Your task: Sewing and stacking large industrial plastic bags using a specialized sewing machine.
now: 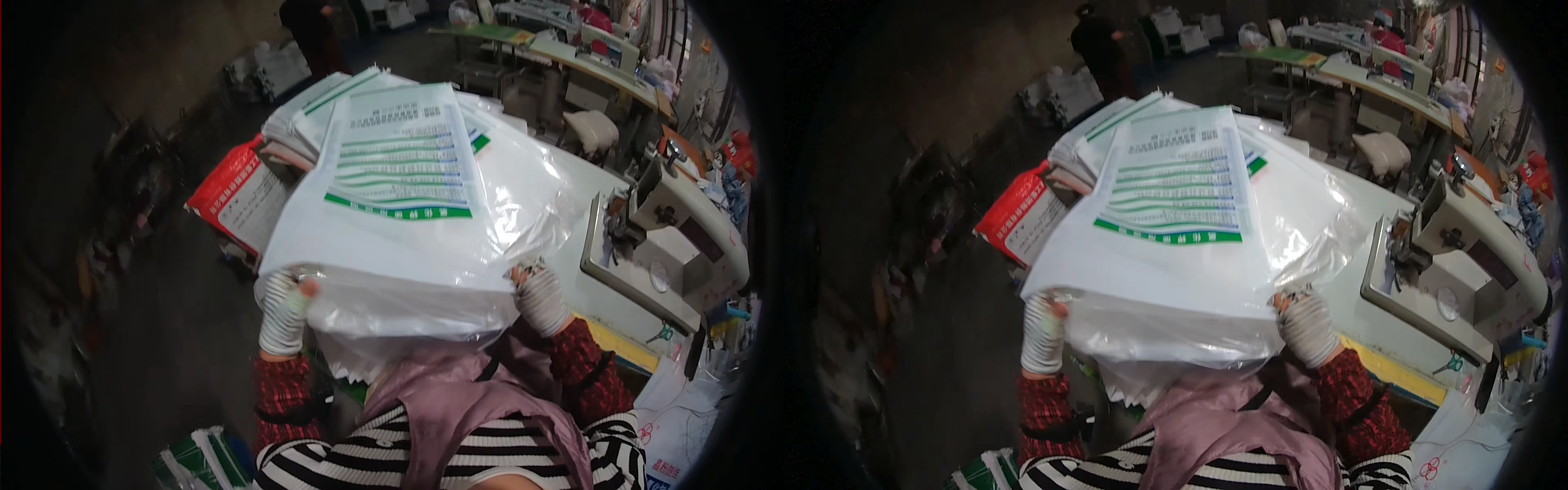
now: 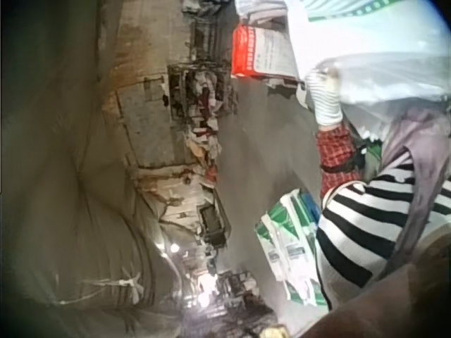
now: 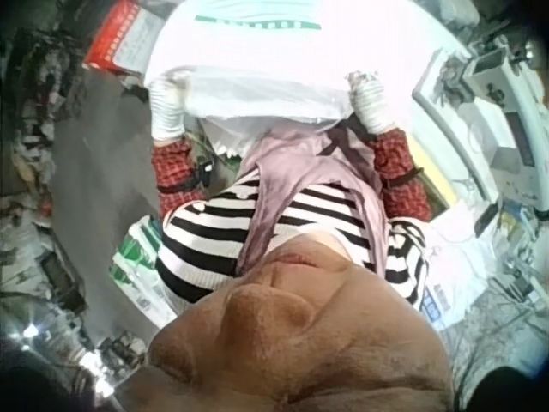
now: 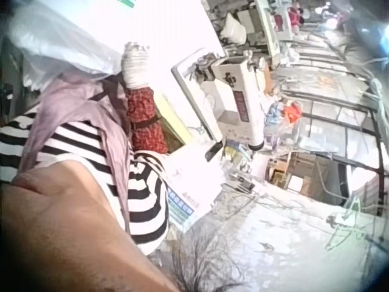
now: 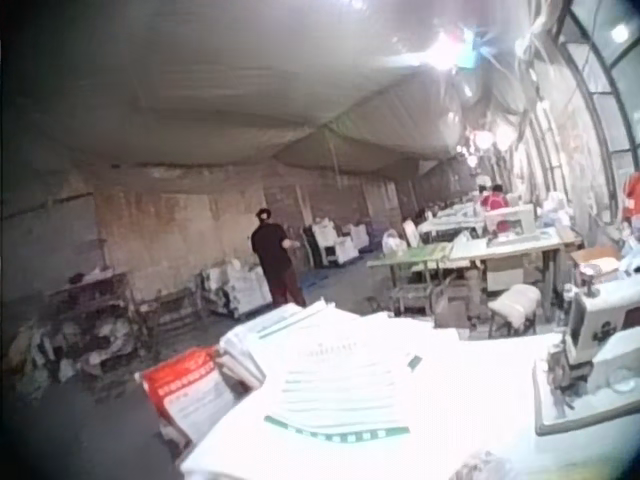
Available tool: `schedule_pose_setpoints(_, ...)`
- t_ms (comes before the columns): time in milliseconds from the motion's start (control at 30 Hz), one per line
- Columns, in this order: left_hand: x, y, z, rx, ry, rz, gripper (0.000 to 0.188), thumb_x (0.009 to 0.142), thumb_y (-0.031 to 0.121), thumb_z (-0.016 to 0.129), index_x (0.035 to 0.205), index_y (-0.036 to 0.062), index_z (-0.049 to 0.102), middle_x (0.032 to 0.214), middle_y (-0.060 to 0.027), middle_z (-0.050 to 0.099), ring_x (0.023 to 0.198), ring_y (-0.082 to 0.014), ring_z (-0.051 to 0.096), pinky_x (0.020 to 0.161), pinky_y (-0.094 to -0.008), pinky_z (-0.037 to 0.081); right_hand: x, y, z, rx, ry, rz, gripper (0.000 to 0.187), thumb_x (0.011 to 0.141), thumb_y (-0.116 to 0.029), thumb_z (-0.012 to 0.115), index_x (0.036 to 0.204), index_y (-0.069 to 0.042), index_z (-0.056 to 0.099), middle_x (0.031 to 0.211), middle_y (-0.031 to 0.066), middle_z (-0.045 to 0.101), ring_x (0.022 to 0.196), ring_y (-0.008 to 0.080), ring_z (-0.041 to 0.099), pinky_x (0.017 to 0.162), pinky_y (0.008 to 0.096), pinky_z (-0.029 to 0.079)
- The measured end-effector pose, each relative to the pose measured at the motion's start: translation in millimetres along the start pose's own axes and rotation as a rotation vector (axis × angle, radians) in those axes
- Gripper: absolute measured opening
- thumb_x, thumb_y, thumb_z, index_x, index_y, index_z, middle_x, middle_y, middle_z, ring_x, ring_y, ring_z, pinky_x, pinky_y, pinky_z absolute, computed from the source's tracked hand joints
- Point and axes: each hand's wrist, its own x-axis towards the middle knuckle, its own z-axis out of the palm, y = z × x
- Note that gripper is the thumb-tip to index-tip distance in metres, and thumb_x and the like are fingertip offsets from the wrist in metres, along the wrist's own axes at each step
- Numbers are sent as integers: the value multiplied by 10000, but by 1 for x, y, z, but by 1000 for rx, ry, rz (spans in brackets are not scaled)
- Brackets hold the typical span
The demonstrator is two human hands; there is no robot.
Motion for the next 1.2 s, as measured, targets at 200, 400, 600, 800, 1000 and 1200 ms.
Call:
schedule_pose_setpoints(200,10,5,15,68,461,-46,241,878,153,503,990,-34,605,875,-90,649,802,-182,602,758,-287,456,-4,6,6,10,49,59,69,794,-48,535,758,-59,593,717,127,558,701,297,563,676,405,458)
schedule_pose_setpoints(400,11,15,23,144,520,45,250,887,168,474,937,-37,609,889,-105,627,828,-175,572,755,-301,445,-10,5,-2,86,81,35,94,786,-41,537,762,-80,619,722,116,562,727,297,565,693,400,465)
schedule_pose_setpoints(600,6,50,39,-8,504,-248,252,931,270,520,823,48,569,723,5,534,614,-105,488,580,-261,372,-19,4,-9,91,118,24,52,729,-64,564,737,-92,607,734,95,559,759,270,566,691,392,464)
schedule_pose_setpoints(800,122,106,110,-900,506,87,169,930,182,530,787,97,501,747,8,472,742,-107,488,694,-260,433,-23,5,-35,137,266,23,61,746,-87,573,807,-90,576,665,68,509,724,251,569,652,386,452)
schedule_pose_setpoints(1000,263,159,328,-122,64,485,258,928,292,533,861,60,624,824,-59,605,761,-183,565,694,-304,455,-77,1,-16,1110,45,545,241,852,-220,561,961,-10,607,760,195,613,679,362,584,629,400,482)
schedule_pose_setpoints(1200,210,77,551,785,-792,431,511,944,460,363,1073,37,618,1022,-254,624,937,-384,596,822,-424,459,-205,-10,-16,911,1,1230,283,897,-249,516,1049,-17,569,786,228,624,716,382,618,650,433,487)
